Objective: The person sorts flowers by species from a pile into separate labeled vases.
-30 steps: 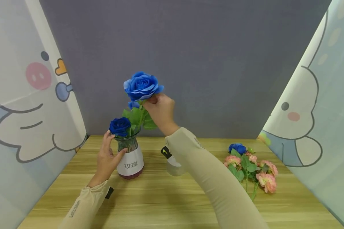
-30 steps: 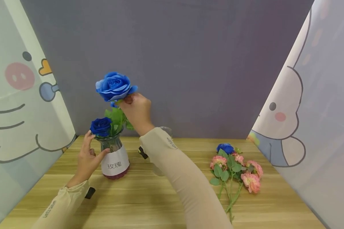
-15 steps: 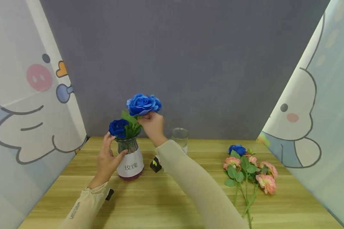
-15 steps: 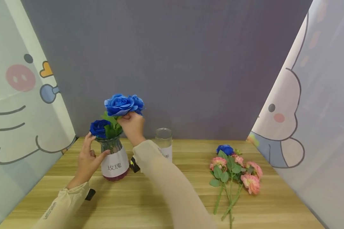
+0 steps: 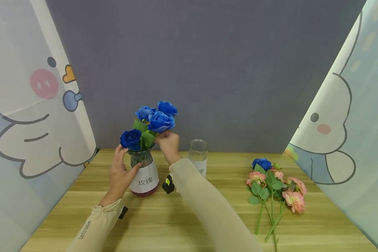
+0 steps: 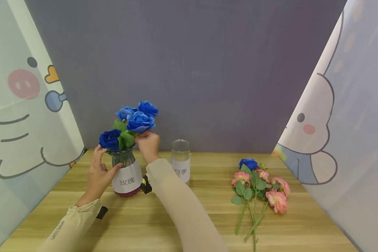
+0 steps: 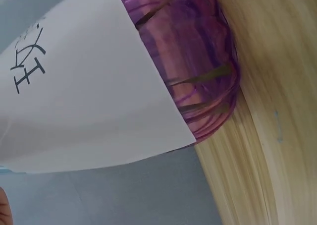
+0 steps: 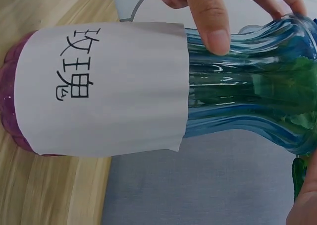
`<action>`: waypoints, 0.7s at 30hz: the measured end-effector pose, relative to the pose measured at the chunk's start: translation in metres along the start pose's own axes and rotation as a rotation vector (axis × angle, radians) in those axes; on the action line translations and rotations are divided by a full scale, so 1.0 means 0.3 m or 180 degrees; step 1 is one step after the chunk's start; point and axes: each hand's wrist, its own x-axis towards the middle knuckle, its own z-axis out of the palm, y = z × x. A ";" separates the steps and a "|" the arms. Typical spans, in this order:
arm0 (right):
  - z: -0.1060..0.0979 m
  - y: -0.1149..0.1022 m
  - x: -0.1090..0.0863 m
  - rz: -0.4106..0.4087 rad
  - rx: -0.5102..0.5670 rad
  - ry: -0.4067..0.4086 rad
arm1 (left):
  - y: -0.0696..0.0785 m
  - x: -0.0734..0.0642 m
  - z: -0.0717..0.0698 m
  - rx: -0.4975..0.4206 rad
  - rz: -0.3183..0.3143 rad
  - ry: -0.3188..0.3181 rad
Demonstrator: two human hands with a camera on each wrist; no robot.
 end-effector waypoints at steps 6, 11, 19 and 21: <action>-0.013 -0.001 0.003 -0.0006 -0.0442 0.0002 | 0.008 0.006 0.014 0.0169 0.0113 0.0110; -0.041 0.011 -0.010 0.0093 -0.0300 -0.0240 | 0.011 0.017 0.013 0.0157 0.0113 0.0066; -0.181 0.029 -0.067 0.0577 0.0247 -0.0842 | 0.008 0.002 0.011 0.0179 0.0132 0.0155; -0.235 0.033 -0.082 0.0599 0.0275 -0.0983 | 0.007 0.002 0.015 0.0163 0.0138 0.0152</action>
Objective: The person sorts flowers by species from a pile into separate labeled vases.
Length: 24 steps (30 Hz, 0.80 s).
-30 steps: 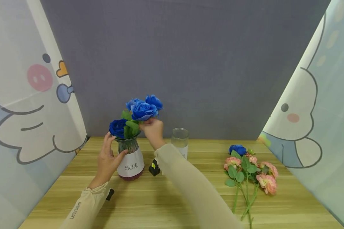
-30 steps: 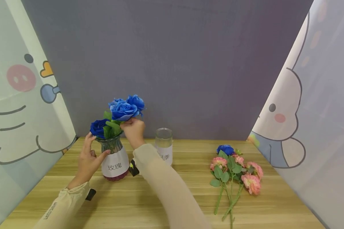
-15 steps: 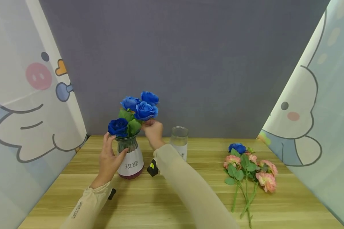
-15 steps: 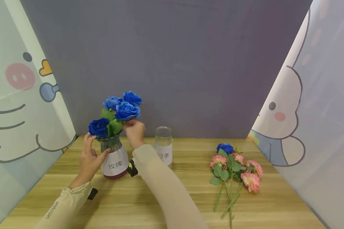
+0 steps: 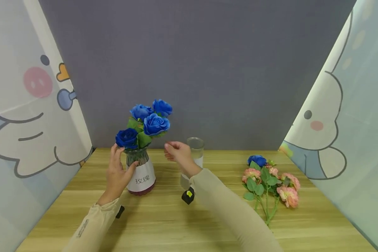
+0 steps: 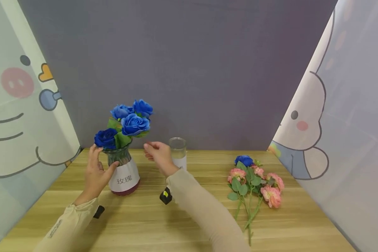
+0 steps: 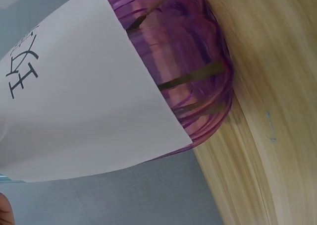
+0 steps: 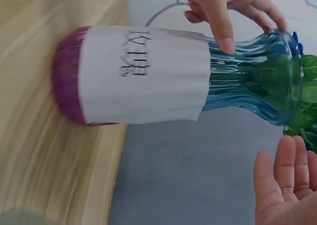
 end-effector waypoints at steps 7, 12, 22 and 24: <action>-0.200 0.010 -0.077 0.0003 -0.0316 -0.0721 | -0.012 0.001 0.000 0.0009 0.0036 -0.0012; -0.367 0.016 -0.110 0.0110 -0.0431 -0.0817 | -0.017 0.005 0.001 -0.0026 0.0066 0.0015; -0.709 0.041 -0.190 0.0476 -0.0834 -0.0251 | -0.001 0.010 -0.002 -0.0005 -0.0017 -0.0023; -0.768 0.041 -0.211 0.0556 -0.0849 -0.0160 | 0.015 0.004 -0.003 0.0084 -0.0132 0.0026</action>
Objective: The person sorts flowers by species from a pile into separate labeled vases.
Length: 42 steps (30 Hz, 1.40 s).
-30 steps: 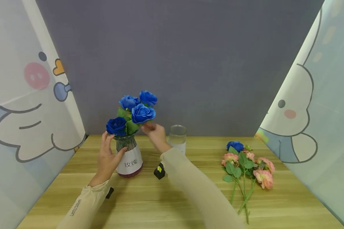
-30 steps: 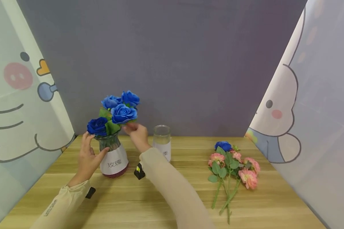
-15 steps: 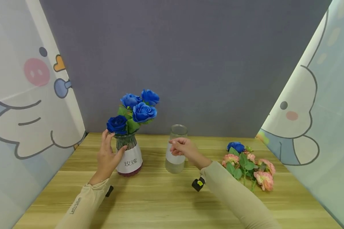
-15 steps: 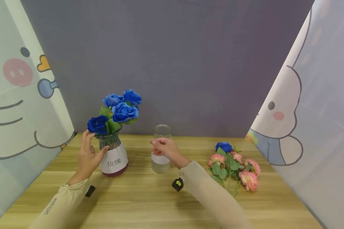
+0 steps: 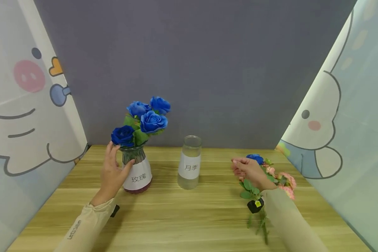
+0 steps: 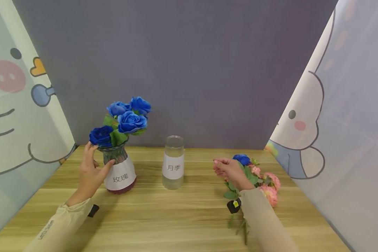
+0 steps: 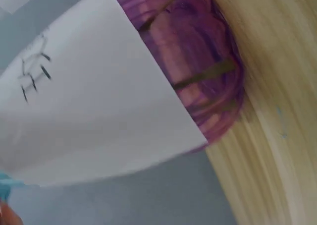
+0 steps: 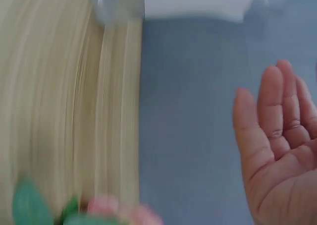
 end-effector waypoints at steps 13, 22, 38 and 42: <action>-0.255 0.110 -0.139 0.0703 -0.0916 0.0124 | 0.202 0.017 0.109 -0.0031 0.0917 -0.0377; -0.312 0.162 -0.160 0.1200 -0.0910 0.0465 | 0.238 0.043 0.198 -0.0276 0.0320 -0.1330; -0.292 0.257 -0.151 0.1268 -0.0100 0.0766 | 0.279 0.056 0.352 -0.0403 0.0266 -0.1829; -0.275 0.266 -0.140 0.1344 -0.0218 0.0868 | 0.287 0.043 0.368 -0.0273 0.0284 -0.1753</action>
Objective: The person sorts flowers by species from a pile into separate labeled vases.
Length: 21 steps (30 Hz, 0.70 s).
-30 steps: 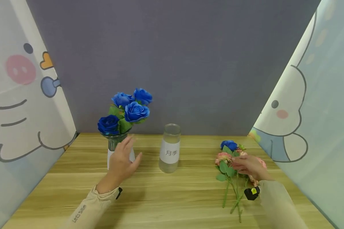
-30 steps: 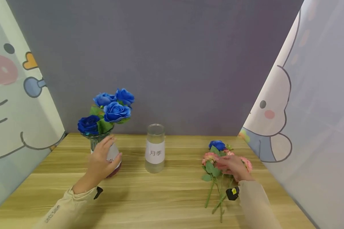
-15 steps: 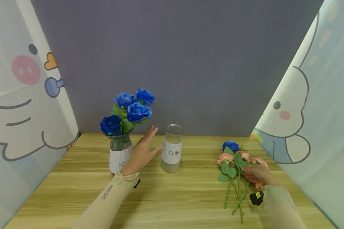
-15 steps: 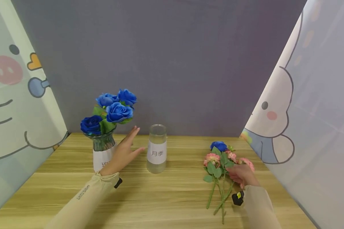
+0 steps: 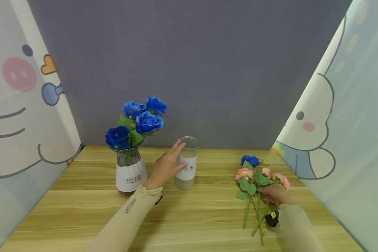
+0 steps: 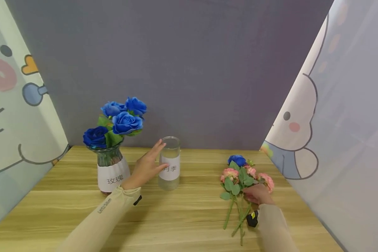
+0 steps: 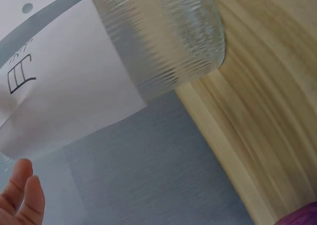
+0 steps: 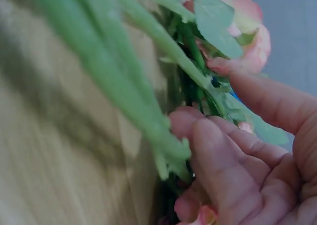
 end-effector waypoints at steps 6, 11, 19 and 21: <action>0.032 -0.002 0.020 0.0054 -0.0366 0.0131 | -0.010 -0.007 0.021 0.0034 0.0020 0.0092; 0.045 -0.012 0.029 0.0016 -0.0193 0.0080 | -0.025 -0.015 0.033 -0.0012 0.0061 0.0201; 0.054 -0.002 0.008 -0.0040 0.0324 0.0065 | -0.024 -0.006 0.039 -0.0270 0.0024 0.0145; 0.056 -0.003 0.000 -0.0058 0.0417 0.0094 | -0.027 -0.008 0.051 -0.0277 0.0011 0.0142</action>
